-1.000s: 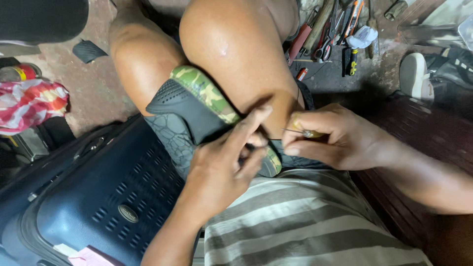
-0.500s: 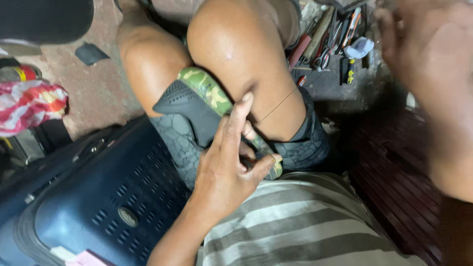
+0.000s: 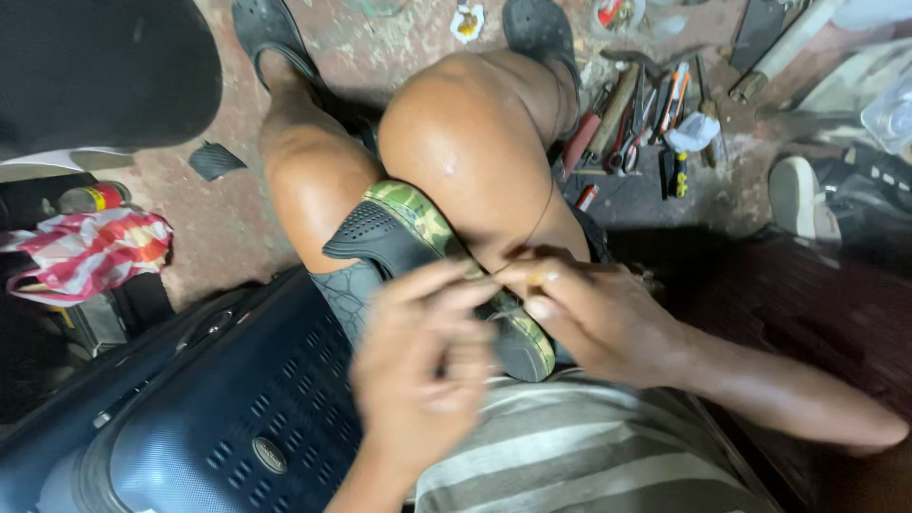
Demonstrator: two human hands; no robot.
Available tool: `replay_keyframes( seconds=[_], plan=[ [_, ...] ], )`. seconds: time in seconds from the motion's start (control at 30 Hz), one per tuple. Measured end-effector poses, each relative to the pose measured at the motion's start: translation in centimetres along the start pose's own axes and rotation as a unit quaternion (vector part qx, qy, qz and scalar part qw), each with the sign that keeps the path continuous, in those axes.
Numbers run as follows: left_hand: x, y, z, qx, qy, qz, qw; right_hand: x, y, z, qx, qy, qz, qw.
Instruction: The person sews the sole of a camouflage-patterned shoe using a needle and thread. They repeatedly push the needle through the shoe's sole and pull the thread tight to secure the stitching.
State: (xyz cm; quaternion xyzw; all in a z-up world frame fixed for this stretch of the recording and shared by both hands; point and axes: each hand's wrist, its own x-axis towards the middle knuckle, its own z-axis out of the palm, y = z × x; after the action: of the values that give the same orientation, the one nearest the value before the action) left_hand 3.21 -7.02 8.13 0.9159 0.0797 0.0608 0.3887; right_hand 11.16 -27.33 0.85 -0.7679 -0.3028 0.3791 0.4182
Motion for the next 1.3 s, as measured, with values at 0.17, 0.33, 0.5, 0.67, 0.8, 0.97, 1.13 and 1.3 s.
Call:
replay_keyframes(
  seconds=[0.17, 0.33, 0.5, 0.67, 0.8, 0.97, 1.13, 1.3],
  plan=[
    [0.2, -4.6, -4.1, 0.021, 0.037, -0.102, 0.994, -0.5, -1.2, -0.6, 0.155, 0.049, 0.004, 0.987],
    [-2.5, -7.0, -3.1, -0.04, -0.079, -0.217, 0.972, 0.0, -2.1, 2.3, 0.013, -0.036, 0.157, 0.987],
    [-4.3, -8.7, -4.2, -0.016, -0.127, -0.197, 0.972, 0.6, -1.8, 3.2, 0.015, 0.107, -0.001, 0.994],
    [-4.5, -11.7, -4.7, -0.092, -0.106, -0.117, 0.983, 1.1, -1.7, 3.1, 0.018, 0.12, -0.002, 0.993],
    [-2.8, -11.6, -4.3, -0.576, 0.031, -0.37, 0.729, 1.4, -1.5, 2.9, 0.035, 0.103, 0.039, 0.993],
    [0.2, -7.9, -5.3, 0.064, -0.076, -0.022, 0.995, 1.3, -1.8, 2.6, 0.058, 0.11, -0.026, 0.992],
    [0.6, -9.0, -6.6, 0.106, -0.157, -0.028, 0.982, 1.9, -2.1, 3.0, 0.02, 0.1, 0.003, 0.995],
    [-0.1, -16.3, -12.1, -0.042, -0.011, -0.253, 0.967, 2.3, -2.3, 3.3, 0.045, 0.076, 0.04, 0.995]
  ],
)
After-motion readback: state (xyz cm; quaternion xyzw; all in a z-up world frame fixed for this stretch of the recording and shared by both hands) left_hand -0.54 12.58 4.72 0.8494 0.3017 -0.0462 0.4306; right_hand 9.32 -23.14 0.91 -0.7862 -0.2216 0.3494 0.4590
